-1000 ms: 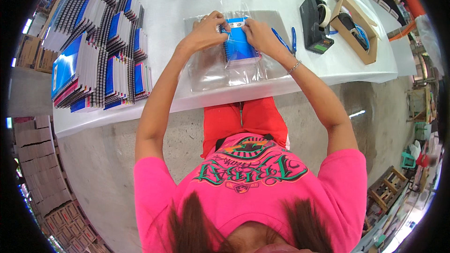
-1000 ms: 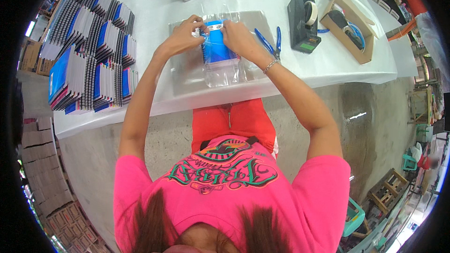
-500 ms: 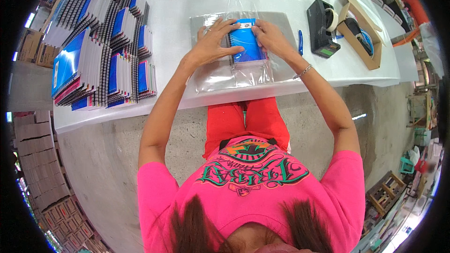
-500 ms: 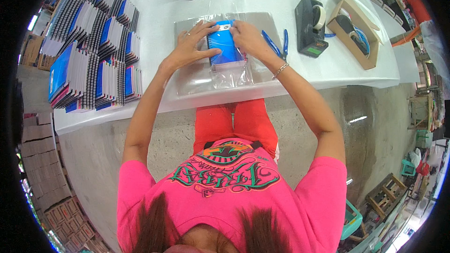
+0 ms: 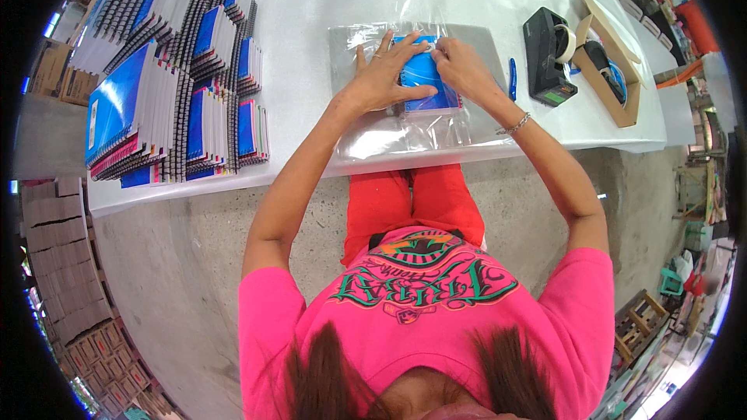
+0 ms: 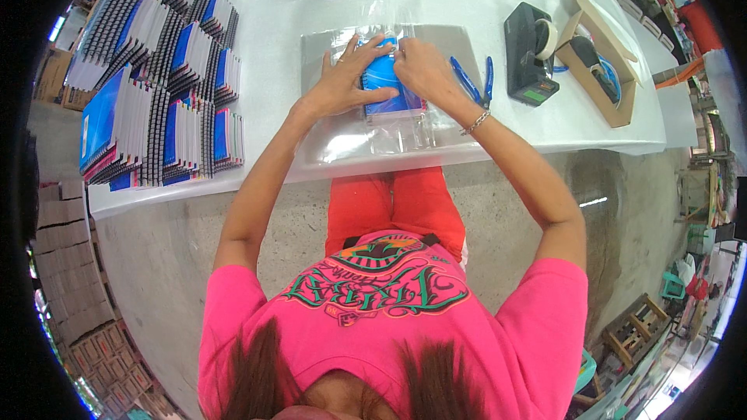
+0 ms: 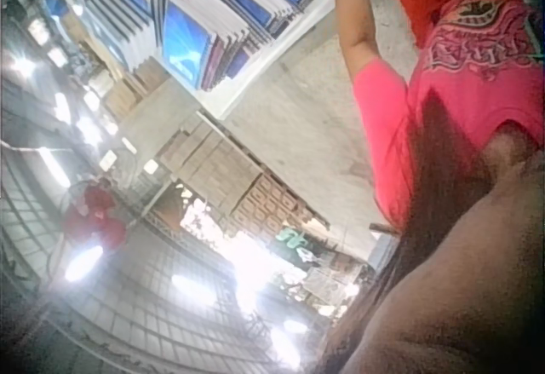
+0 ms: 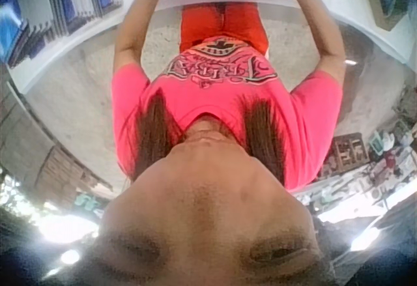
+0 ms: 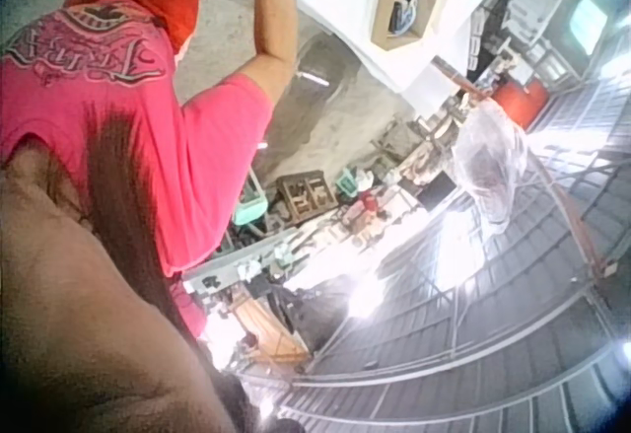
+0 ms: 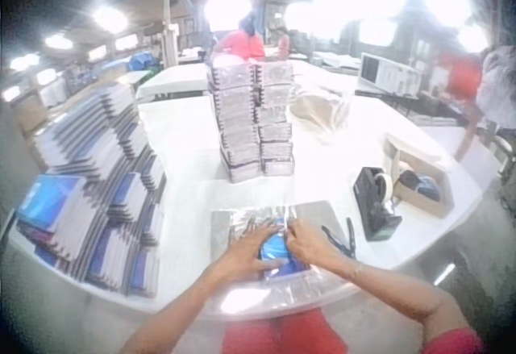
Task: The person repeatedly picks up spiral-bound notebooks from a stack, places them into clear plastic sleeves, folds the sleeves around the notebooks, and secures them with tape. The wrapped notebooks are stacked on the table.
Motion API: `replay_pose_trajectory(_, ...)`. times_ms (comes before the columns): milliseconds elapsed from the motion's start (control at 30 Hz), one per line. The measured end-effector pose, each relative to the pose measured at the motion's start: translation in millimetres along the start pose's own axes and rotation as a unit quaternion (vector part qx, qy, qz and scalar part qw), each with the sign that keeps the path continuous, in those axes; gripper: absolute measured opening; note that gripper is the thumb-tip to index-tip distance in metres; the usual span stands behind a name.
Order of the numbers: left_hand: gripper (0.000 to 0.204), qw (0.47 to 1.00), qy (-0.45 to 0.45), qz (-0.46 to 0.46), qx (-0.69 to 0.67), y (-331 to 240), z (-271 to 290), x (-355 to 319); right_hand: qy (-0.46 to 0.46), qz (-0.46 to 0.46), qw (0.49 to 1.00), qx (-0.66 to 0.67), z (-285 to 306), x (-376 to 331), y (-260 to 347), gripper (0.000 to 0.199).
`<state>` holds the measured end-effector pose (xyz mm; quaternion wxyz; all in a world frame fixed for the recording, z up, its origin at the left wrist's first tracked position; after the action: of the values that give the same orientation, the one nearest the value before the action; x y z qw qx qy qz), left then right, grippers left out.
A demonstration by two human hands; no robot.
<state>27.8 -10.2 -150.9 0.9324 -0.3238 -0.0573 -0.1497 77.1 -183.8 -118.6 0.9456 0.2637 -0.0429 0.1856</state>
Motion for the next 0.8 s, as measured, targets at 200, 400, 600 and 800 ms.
replay_pose_trajectory(200, 0.095, 0.998, 0.030, 0.011, 0.058, -9, 3, 6, 0.031, 0.041, 0.998, -0.022, 2, 6, -1, 0.032)
replay_pose_trajectory(400, 0.099, 0.992, 0.060, 0.030, 0.104, -11, 10, 8, 0.268, 0.006, 0.958, 0.098, 42, 30, 2, 0.038)
replay_pose_trajectory(600, 0.100, 0.995, 0.066, 0.033, 0.068, -13, 11, 12, 0.242, 0.173, 0.951, 0.080, 46, 21, -37, 0.025)
replay_pose_trajectory(800, 0.101, 0.998, 0.040, 0.022, 0.048, -2, 3, 8, 0.079, 0.230, 0.966, 0.087, 25, 2, -30, 0.042)
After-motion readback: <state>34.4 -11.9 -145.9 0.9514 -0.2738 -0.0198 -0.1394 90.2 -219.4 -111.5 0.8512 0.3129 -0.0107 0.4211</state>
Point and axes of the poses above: each hand's wrist, its own x-axis towards the middle knuckle, its own z-axis out of the back of the hand, y = z × x, the point moved 1 cm from there along x, towards the middle knuckle, and after that the axes turned 8 degrees about -y, right-handed, at the moved point
